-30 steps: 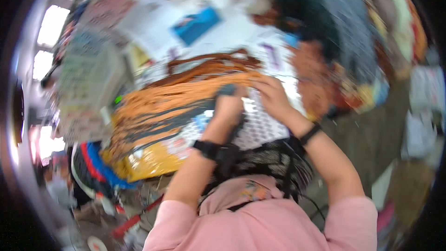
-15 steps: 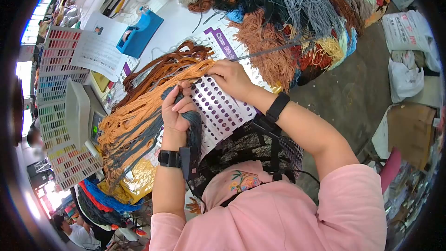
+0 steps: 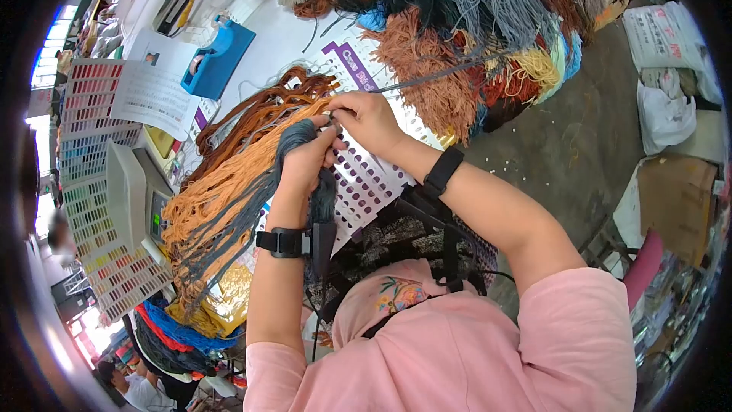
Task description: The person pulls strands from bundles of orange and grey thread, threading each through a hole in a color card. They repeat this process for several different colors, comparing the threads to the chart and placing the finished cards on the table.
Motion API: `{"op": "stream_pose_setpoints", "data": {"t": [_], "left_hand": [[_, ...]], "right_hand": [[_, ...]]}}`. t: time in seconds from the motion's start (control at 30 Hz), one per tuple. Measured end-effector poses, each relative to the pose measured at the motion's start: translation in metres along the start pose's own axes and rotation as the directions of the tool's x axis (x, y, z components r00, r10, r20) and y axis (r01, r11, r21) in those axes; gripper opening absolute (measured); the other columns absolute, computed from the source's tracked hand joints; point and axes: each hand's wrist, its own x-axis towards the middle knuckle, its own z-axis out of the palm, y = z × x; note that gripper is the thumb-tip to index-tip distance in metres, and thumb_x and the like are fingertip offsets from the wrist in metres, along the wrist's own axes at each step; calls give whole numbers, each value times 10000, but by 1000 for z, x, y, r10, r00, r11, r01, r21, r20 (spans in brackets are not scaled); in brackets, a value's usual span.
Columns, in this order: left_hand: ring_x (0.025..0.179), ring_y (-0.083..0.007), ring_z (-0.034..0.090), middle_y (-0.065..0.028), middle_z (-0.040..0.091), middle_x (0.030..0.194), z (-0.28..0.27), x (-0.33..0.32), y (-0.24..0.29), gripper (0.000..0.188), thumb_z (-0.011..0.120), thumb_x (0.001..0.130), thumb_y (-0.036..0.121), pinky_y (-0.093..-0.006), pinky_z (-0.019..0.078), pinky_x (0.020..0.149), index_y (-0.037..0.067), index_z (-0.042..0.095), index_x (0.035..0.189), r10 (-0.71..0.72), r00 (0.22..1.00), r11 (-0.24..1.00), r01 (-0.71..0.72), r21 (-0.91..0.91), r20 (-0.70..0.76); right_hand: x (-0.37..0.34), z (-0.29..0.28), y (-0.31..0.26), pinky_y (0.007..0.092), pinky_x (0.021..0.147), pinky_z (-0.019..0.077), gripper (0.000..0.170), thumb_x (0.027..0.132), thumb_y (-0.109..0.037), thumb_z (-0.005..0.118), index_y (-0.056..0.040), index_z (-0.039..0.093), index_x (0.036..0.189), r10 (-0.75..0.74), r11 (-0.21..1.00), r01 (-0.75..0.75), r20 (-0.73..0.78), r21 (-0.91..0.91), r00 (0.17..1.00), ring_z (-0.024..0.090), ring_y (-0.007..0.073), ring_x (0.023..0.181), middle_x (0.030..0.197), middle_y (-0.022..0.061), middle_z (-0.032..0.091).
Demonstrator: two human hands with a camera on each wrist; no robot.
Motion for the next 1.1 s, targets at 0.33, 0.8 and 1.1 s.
{"op": "stream_pose_setpoints", "data": {"t": [0.33, 0.8, 1.1], "left_hand": [[482, -44, 432, -41, 509, 781, -99, -55, 9, 216, 485, 840, 213, -164, 336, 387, 1, 461, 810, -215, 976, 666, 131, -734, -20], [438, -37, 354, 17, 436, 572, -345, -156, -15, 105, 487, 822, 127, -154, 292, 401, 32, 485, 776, -58, 671, 789, -423, -446, -739], [513, -50, 444, 15, 531, 693, -152, -78, 0, 156, 635, 726, 145, -176, 342, 459, 47, 606, 844, 215, 880, 975, -165, 151, -423]], "right_hand": [[-7, -2, -7, 350, 789, 347, 408, 608, -203, 607, -67, 525, 984, -205, 867, 283, 224, -410, 953, 486, 245, 889, 999, 85, 487], [-9, 0, -11, 346, 783, 325, 513, 643, -192, 555, -25, 434, 1113, -285, 779, 370, 240, -507, 928, 427, 247, 883, 1143, 104, 428], [-8, 3, -7, 337, 736, 320, 407, 693, -63, 457, -39, 447, 1099, -338, 705, 444, 289, -552, 896, 419, 217, 823, 1090, 43, 445]]}}
